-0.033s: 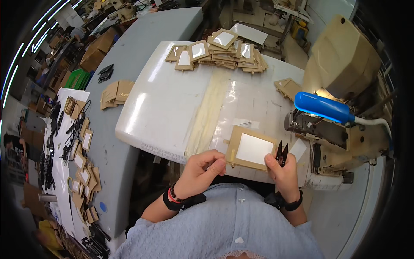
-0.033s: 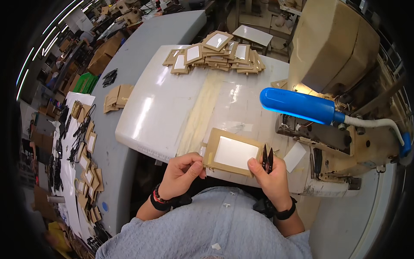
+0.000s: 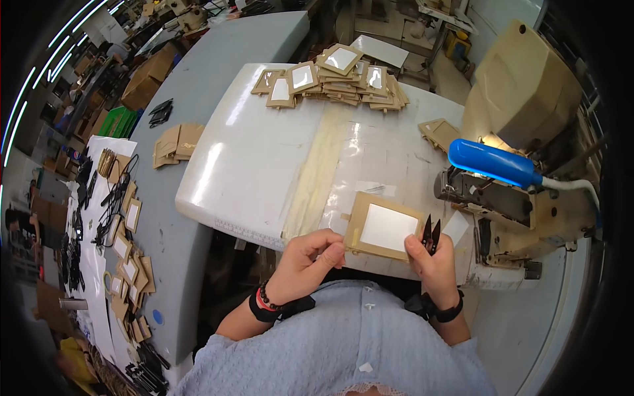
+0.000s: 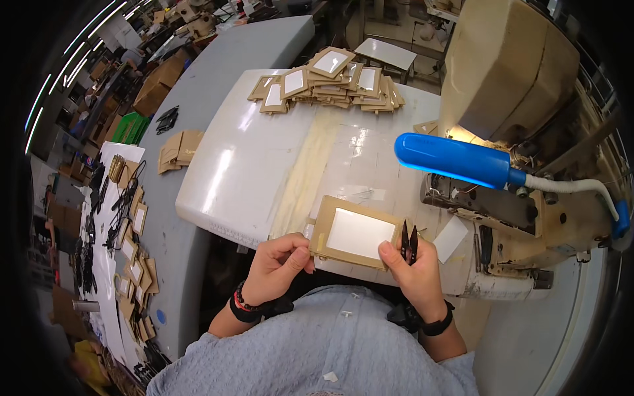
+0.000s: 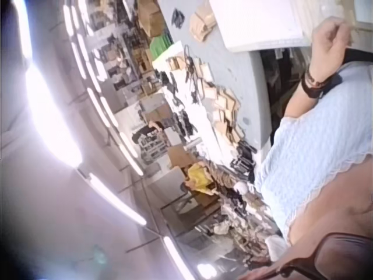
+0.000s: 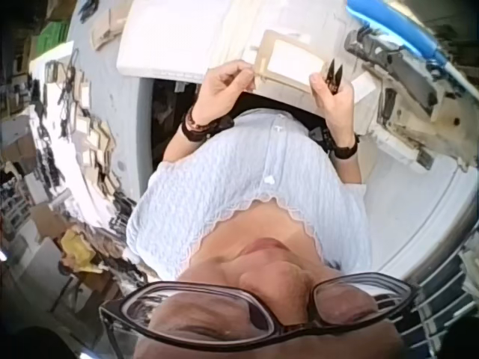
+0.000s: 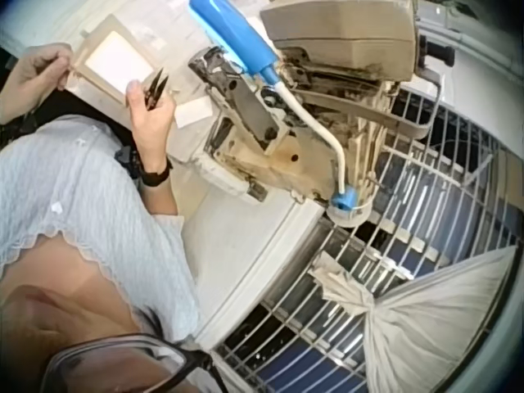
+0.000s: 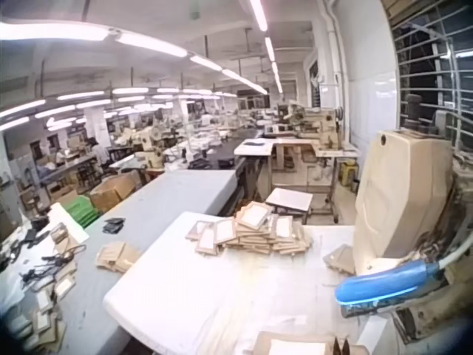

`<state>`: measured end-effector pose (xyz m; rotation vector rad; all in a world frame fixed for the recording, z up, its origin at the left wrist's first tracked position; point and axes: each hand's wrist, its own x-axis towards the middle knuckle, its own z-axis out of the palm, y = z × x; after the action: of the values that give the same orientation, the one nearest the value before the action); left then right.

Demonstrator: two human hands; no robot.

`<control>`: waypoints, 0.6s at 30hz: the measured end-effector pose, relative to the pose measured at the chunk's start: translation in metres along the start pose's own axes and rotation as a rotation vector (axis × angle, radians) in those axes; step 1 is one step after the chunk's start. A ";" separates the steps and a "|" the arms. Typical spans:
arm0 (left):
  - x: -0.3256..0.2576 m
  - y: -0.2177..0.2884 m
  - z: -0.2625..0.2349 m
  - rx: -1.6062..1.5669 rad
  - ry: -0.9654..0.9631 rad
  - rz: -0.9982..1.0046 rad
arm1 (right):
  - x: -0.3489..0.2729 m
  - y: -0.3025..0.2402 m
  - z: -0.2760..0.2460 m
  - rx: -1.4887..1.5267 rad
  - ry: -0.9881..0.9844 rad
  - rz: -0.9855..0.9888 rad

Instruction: The person assembles small cardboard cardholders by inserting a white card into a slot and securing a metal clasp. They use a small tool to adjust the clasp and a utility knife to trim excess material from the cardboard. The finished items are stacked on the table.

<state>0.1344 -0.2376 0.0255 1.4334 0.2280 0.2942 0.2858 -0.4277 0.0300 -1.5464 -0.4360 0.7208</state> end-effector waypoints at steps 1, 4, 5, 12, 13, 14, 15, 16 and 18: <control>0.000 0.000 0.001 0.001 0.007 0.007 | 0.000 -0.001 -0.001 -0.001 -0.005 0.003; 0.000 0.000 0.004 0.021 0.010 0.016 | -0.002 -0.003 -0.003 0.000 -0.015 0.007; 0.001 0.000 0.004 0.032 0.009 0.017 | -0.002 -0.004 -0.003 0.004 -0.014 0.007; 0.002 0.001 0.011 0.016 0.017 0.043 | -0.003 0.001 -0.007 0.045 -0.005 0.012; 0.003 0.002 0.012 0.019 0.013 0.052 | -0.003 0.001 -0.007 0.044 -0.004 0.010; 0.003 0.002 0.012 0.022 0.009 0.060 | -0.004 0.000 -0.008 0.043 -0.003 0.011; 0.003 0.002 0.012 0.021 0.009 0.059 | -0.004 0.000 -0.008 0.043 -0.002 0.010; 0.002 0.002 0.012 0.021 0.009 0.059 | -0.004 0.001 -0.008 0.044 -0.009 0.005; 0.001 0.001 0.012 0.049 -0.001 0.058 | -0.005 0.002 -0.010 0.039 -0.018 -0.004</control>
<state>0.1390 -0.2486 0.0281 1.4903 0.1942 0.3367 0.2883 -0.4385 0.0292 -1.5034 -0.4358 0.7365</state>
